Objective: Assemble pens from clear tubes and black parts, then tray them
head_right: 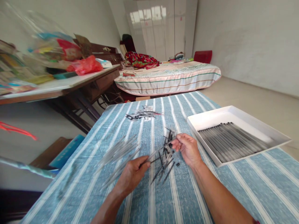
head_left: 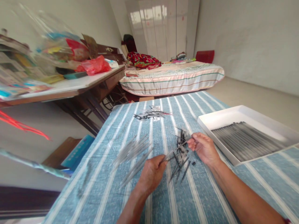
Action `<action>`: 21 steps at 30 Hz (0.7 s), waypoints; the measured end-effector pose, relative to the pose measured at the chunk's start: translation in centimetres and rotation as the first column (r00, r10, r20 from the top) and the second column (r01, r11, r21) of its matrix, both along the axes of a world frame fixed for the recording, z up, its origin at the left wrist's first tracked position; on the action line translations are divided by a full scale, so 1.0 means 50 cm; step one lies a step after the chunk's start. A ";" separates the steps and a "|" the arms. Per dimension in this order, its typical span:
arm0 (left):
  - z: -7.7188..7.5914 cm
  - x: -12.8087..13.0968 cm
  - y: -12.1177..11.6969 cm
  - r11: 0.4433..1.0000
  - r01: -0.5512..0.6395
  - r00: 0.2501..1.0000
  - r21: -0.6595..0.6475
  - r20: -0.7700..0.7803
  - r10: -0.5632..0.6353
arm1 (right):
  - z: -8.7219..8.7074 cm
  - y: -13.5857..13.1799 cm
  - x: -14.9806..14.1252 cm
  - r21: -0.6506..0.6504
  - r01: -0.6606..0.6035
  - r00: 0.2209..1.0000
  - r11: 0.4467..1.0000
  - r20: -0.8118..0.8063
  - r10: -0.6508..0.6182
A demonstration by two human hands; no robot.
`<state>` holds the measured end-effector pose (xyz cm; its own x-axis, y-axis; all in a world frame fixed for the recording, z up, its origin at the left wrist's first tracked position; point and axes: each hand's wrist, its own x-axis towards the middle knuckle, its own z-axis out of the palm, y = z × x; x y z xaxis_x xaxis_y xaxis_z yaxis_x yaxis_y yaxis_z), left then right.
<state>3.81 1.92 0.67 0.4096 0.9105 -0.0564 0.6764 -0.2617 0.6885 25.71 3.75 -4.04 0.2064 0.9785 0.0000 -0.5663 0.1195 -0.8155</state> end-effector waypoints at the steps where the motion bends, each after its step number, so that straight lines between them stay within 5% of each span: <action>1: 0.000 0.000 0.000 1.000 -0.001 1.000 0.005 0.001 0.001 | 0.000 0.000 0.001 0.000 0.003 1.000 1.000 0.004 -0.003; 10: -0.009 0.000 0.000 1.000 0.007 1.000 0.023 0.029 -0.007 | 0.001 0.000 -0.002 -0.007 0.034 0.999 0.999 0.012 -0.034; 21: -0.003 0.009 -0.006 1.000 -0.007 1.000 -0.006 0.008 0.007 | 0.018 -0.020 -0.034 0.026 -0.147 0.973 0.989 0.185 0.140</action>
<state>4.25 1.63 0.51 0.4036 0.9131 -0.0584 0.6730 -0.2530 0.6950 24.03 2.72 -3.13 0.0567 0.9964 0.0632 -0.4222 0.0813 -0.9029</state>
